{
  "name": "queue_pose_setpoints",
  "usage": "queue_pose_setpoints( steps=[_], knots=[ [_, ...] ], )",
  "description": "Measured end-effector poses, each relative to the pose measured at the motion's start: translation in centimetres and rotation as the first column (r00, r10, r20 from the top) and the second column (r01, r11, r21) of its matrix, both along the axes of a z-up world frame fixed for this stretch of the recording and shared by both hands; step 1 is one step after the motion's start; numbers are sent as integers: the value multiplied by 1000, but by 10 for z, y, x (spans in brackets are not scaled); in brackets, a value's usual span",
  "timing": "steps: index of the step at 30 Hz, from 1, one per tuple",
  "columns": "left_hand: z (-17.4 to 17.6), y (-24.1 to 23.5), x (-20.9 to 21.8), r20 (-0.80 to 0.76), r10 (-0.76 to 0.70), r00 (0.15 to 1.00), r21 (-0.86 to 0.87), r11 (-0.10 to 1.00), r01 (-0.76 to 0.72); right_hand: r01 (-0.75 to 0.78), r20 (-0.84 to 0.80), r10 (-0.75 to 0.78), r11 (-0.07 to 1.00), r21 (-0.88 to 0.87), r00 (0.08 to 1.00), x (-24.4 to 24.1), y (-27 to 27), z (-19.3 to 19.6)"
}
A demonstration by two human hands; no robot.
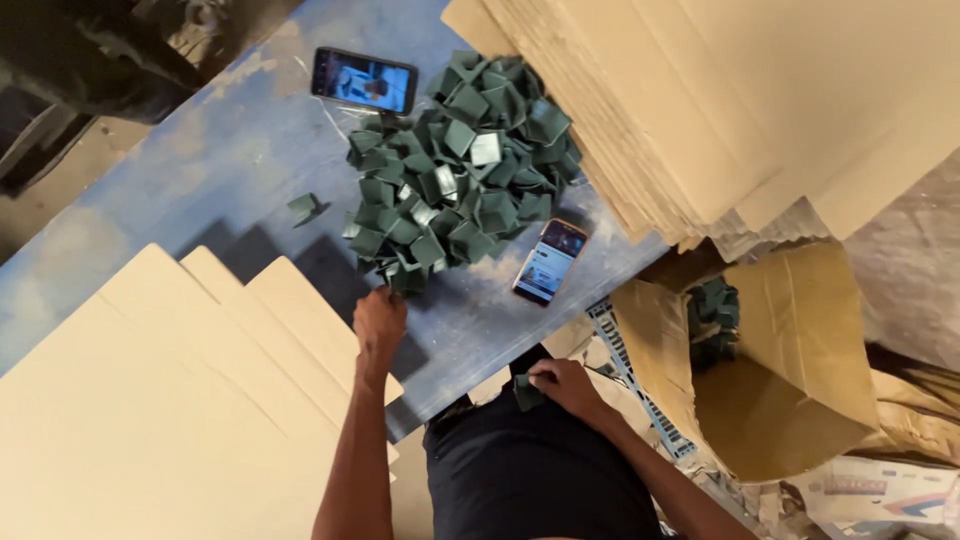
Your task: The person folds cardboard sheets into boxes and places ceramic tiles inside them along with protective packaging materials.
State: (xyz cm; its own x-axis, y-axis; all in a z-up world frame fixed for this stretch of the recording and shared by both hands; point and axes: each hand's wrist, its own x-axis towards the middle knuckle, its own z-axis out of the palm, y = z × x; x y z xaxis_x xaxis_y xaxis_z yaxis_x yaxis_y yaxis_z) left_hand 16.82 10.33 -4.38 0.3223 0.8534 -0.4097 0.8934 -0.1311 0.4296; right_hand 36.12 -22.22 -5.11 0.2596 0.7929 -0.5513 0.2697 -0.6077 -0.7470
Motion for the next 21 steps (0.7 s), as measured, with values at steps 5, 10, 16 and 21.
queue_pose_setpoints(
  steps=[5, 10, 16, 21],
  knots=[
    [30, 0, -5, -308, -127, 943, 101, 981, 166, 10, -28, -10, 1000, 13, 1000, -1, 7, 1],
    [96, -26, -23, -300, -191, 935, 89, 970, 226, -40, -101, 49, 995, 93, 994, 2, 14, -15],
    [123, -118, -77, -70, -504, 861, -46, 864, 501, -221, -121, 230, 972, 81, 966, 10, 26, -16],
    [174, -171, -81, 197, -488, 850, -151, 842, 518, -355, -236, 393, 916, 186, 889, 19, 58, 34]
  ],
)
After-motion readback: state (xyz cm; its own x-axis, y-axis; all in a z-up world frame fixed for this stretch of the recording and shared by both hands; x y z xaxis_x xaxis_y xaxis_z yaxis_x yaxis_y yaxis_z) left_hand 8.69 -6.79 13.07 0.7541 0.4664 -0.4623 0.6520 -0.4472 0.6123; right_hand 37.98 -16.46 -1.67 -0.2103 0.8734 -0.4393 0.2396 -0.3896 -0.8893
